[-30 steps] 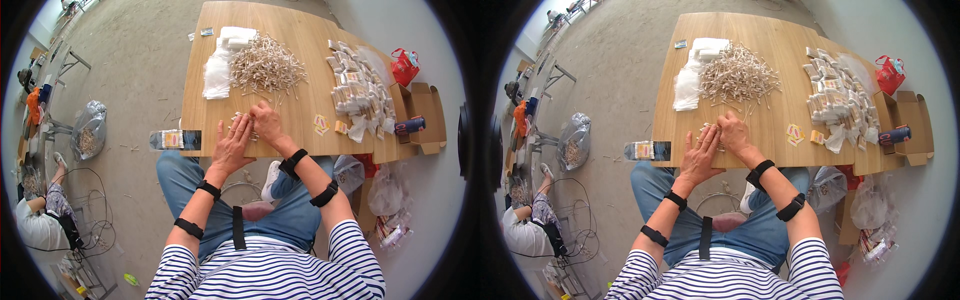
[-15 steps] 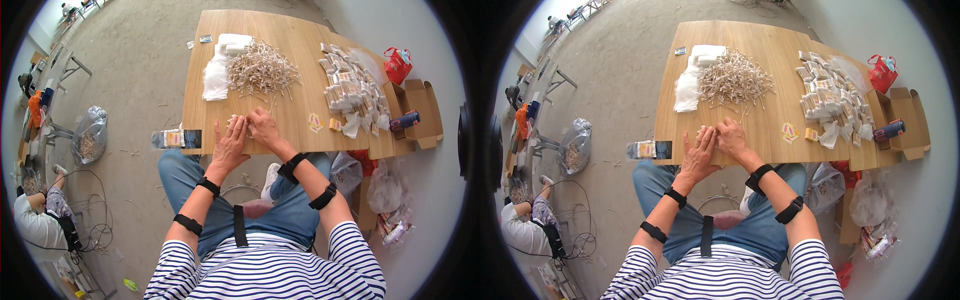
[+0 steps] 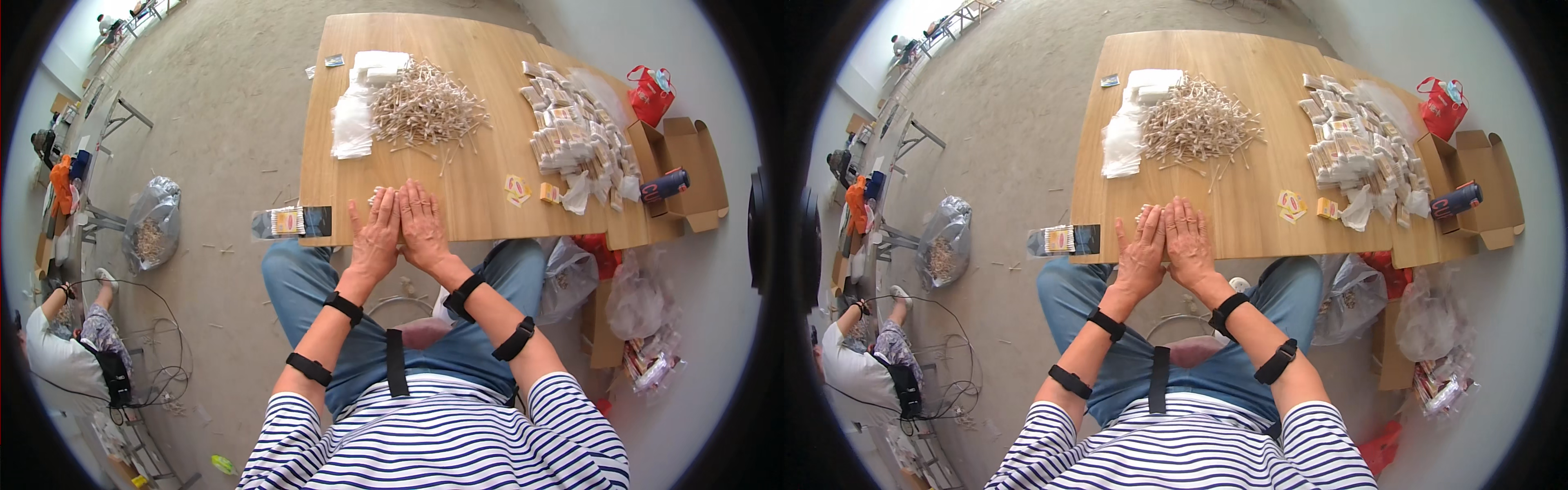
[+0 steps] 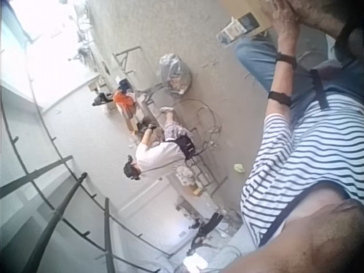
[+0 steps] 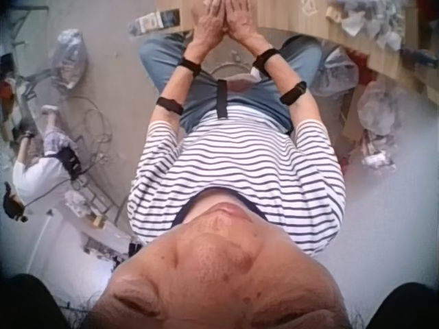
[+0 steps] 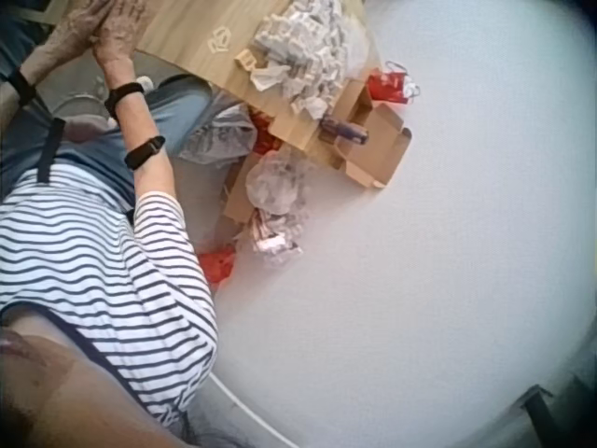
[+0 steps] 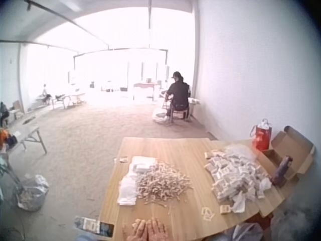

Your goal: Packing cotton swabs into small plastic bags.

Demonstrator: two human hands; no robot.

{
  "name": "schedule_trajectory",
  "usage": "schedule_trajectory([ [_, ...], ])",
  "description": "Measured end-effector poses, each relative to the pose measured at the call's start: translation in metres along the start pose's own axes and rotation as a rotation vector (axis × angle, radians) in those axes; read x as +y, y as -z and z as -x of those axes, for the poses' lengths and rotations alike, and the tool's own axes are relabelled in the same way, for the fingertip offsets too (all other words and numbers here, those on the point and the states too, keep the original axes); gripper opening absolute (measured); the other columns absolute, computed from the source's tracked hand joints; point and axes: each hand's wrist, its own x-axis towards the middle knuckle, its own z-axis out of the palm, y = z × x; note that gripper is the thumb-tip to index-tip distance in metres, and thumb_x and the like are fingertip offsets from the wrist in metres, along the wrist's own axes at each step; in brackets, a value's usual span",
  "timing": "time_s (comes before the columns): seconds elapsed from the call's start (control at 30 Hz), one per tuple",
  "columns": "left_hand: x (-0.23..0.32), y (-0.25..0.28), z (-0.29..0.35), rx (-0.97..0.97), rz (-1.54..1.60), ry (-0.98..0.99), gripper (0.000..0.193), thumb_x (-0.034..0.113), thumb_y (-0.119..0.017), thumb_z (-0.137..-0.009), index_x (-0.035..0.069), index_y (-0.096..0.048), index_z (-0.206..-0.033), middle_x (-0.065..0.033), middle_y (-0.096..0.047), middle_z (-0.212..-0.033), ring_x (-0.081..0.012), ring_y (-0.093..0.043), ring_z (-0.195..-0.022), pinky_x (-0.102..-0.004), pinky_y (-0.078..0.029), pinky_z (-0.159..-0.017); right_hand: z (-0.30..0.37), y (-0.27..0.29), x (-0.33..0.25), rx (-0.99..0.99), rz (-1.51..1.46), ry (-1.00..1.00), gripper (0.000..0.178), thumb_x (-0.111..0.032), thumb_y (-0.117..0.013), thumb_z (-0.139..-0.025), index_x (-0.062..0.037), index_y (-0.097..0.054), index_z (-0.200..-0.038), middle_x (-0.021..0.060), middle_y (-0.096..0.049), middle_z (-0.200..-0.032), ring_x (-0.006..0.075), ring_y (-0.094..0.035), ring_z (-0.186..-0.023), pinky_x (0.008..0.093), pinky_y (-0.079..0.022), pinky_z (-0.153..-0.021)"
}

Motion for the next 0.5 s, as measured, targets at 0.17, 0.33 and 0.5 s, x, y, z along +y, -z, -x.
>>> schedule_trajectory([
  [0.17, -0.023, 0.022, 0.005, -0.035, 0.199, 0.065, 0.113, 0.026, -0.085, -0.062, 0.002, -0.028, -0.157, -0.0145, -0.021, -0.166, -0.0263, -0.018, -0.155, -0.0661, -0.005, -0.12, 0.001, -0.007, 0.001, 0.043, 0.058, -0.017, 0.117, -0.024, -0.087, -0.061, 0.004, -0.023, -0.155, 0.0222, -0.023, -0.163, 0.0372, -0.019, -0.153, 0.0492, -0.017, -0.124],
  [0.33, -0.034, 0.024, 0.008, -0.097, 0.204, 0.133, 0.119, 0.034, -0.089, -0.06, 0.001, -0.027, -0.157, -0.015, -0.021, -0.166, -0.0266, -0.018, -0.155, -0.066, -0.005, -0.12, 0.002, -0.001, -0.003, 0.062, 0.016, -0.021, 0.117, -0.02, -0.085, -0.059, 0.0039, -0.023, -0.156, 0.0222, -0.023, -0.163, 0.0366, -0.019, -0.153, 0.0491, -0.017, -0.124],
  [0.5, -0.026, 0.02, 0.014, -0.07, 0.142, 0.135, 0.122, 0.039, -0.089, -0.059, 0.0, -0.026, -0.157, -0.0153, -0.021, -0.166, -0.0271, -0.017, -0.156, -0.066, -0.005, -0.12, 0.002, 0.003, -0.004, 0.038, -0.016, -0.026, 0.116, -0.019, -0.084, -0.06, 0.0043, -0.023, -0.155, 0.0223, -0.023, -0.163, 0.0368, -0.018, -0.154, 0.0489, -0.017, -0.125],
])
